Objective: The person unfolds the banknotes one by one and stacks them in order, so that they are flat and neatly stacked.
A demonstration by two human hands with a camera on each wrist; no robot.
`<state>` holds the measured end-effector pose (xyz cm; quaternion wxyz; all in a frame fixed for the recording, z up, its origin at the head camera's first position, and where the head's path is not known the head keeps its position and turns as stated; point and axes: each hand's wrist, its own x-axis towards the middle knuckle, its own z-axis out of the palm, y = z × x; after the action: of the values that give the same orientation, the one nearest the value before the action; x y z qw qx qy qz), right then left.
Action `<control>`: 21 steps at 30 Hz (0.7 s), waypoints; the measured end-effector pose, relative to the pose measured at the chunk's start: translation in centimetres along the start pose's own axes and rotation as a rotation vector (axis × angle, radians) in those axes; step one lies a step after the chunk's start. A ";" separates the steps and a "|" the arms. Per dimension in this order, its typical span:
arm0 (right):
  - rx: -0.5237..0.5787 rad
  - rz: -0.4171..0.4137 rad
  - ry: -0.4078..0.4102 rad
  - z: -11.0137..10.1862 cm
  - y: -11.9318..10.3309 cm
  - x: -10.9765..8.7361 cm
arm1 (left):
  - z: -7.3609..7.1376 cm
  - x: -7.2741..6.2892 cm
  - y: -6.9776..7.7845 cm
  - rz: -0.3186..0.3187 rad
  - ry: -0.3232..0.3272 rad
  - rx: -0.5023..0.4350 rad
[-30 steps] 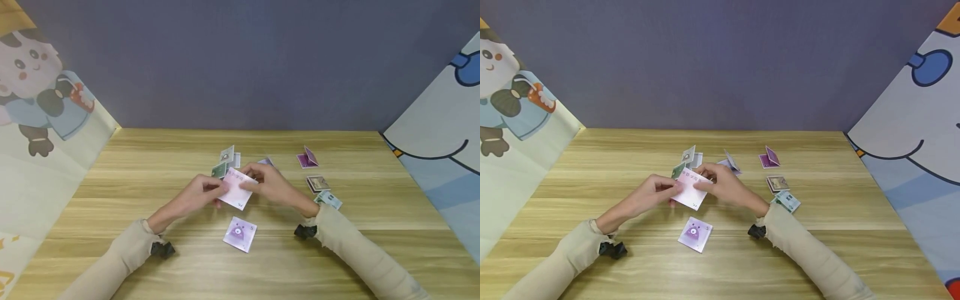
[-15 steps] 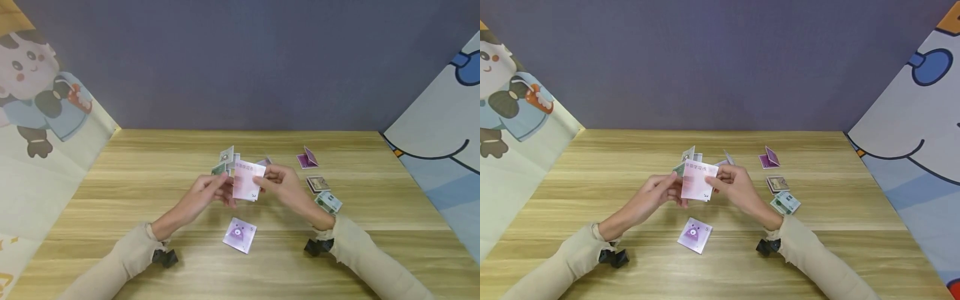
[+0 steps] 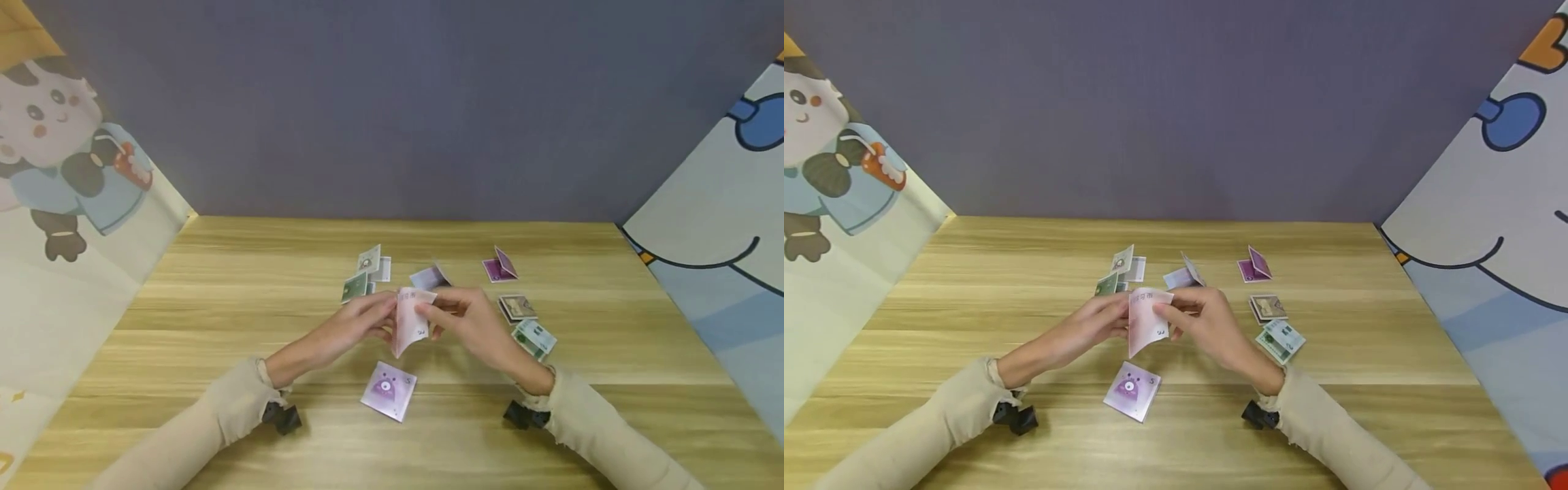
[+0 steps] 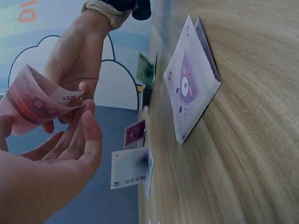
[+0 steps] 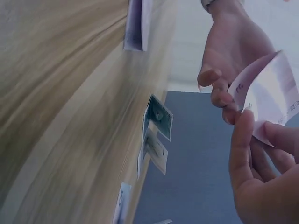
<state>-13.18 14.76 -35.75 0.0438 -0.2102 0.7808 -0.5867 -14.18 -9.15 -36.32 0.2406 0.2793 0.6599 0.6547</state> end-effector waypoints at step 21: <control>-0.017 -0.061 0.119 0.3 -0.2 -0.8 | -1.0 -0.6 -0.1 0.023 0.195 0.143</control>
<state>-12.32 14.75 -35.76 -0.0225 -0.1988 0.7803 -0.5926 -14.40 -10.32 -36.38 0.1473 0.2385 0.7221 0.6325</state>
